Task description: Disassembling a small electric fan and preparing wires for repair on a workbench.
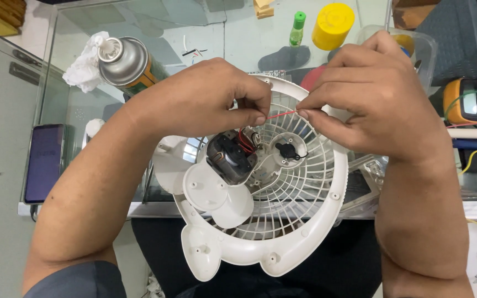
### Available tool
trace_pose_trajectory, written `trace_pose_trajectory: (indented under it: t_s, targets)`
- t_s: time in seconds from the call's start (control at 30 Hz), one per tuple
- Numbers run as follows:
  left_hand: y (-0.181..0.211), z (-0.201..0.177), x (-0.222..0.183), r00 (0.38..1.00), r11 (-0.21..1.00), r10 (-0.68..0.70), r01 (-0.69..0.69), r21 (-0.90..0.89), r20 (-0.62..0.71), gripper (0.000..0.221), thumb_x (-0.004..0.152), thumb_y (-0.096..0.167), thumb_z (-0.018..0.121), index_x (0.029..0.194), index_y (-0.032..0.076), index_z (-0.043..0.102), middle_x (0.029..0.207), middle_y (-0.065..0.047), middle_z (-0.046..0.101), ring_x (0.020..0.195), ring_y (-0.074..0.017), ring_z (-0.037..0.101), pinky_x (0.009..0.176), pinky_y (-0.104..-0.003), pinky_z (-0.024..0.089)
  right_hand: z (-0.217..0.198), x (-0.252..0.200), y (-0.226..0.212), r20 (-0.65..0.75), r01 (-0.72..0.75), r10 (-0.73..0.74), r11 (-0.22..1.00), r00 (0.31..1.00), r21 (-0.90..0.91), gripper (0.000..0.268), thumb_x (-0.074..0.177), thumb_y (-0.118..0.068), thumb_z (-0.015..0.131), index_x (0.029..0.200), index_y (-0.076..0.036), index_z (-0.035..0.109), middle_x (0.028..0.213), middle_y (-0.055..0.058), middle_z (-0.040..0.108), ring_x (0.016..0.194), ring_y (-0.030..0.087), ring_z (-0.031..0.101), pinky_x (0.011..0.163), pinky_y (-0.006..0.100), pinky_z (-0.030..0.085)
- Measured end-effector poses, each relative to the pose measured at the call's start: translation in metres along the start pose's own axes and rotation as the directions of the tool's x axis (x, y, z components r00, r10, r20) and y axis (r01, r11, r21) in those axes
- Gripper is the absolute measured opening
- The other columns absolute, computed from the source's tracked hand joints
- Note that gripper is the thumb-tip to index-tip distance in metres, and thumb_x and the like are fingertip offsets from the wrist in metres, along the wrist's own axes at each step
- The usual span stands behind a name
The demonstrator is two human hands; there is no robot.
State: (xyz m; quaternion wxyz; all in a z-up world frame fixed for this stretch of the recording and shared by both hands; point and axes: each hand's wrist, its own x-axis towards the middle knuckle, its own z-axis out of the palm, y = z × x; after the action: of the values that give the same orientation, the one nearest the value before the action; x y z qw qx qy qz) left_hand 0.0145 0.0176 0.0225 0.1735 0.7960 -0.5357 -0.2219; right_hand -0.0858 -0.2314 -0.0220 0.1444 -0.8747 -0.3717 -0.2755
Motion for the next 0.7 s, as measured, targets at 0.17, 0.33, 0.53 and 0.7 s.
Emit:
trace_pose_trajectory:
  t_s: [0.17, 0.33, 0.53, 0.7]
  targets:
    - [0.000, 0.001, -0.005, 1.000, 1.000, -0.002, 0.002, -0.021, -0.025, 0.008, 0.098, 0.021, 0.068, 0.090, 0.019, 0.070, 0.075, 0.007, 0.070, 0.066, -0.0123, 0.061, 0.069, -0.033, 0.045, 0.000, 0.000, 0.000, -0.020, -0.008, 0.009, 1.000, 1.000, 0.025, 0.010, 0.098, -0.017, 0.085, 0.091, -0.013, 0.078, 0.093, 0.001, 0.076, 0.088, 0.024, 0.062, 0.079, 0.042, 0.034]
    - [-0.010, 0.008, -0.011, 0.985, 1.000, 0.002, -0.001, 0.006, -0.174, 0.003, 0.095, 0.018, 0.068, 0.093, 0.016, 0.069, 0.080, 0.005, 0.075, 0.070, -0.0133, 0.068, 0.070, -0.033, 0.048, 0.003, -0.001, 0.002, -0.024, -0.036, 0.035, 0.999, 0.999, -0.036, 0.006, 0.096, -0.011, 0.083, 0.094, -0.013, 0.077, 0.092, -0.001, 0.075, 0.090, 0.023, 0.064, 0.076, 0.041, 0.034]
    - [0.003, 0.007, -0.010, 0.942, 0.930, -0.319, 0.332, 0.154, -0.105, 0.013, 0.097, 0.025, 0.058, 0.097, 0.015, 0.066, 0.079, -0.001, 0.074, 0.076, -0.0281, 0.066, 0.075, -0.044, 0.047, 0.000, 0.000, -0.005, 0.064, -0.098, 0.098, 0.995, 0.993, -0.006, 0.013, 0.098, -0.014, 0.071, 0.109, -0.012, 0.078, 0.098, 0.004, 0.075, 0.096, 0.026, 0.067, 0.078, 0.042, 0.034]
    - [0.014, 0.011, -0.003, 0.929, 0.885, -0.357, 0.370, 0.282, -0.100, 0.027, 0.100, 0.036, 0.060, 0.113, 0.013, 0.055, 0.085, -0.015, 0.071, 0.083, -0.0437, 0.063, 0.076, -0.055, 0.046, -0.003, 0.002, -0.009, 0.137, -0.030, 0.023, 0.998, 0.990, 0.054, 0.018, 0.089, -0.006, 0.064, 0.096, -0.016, 0.077, 0.091, -0.003, 0.073, 0.097, 0.024, 0.064, 0.083, 0.045, 0.032]
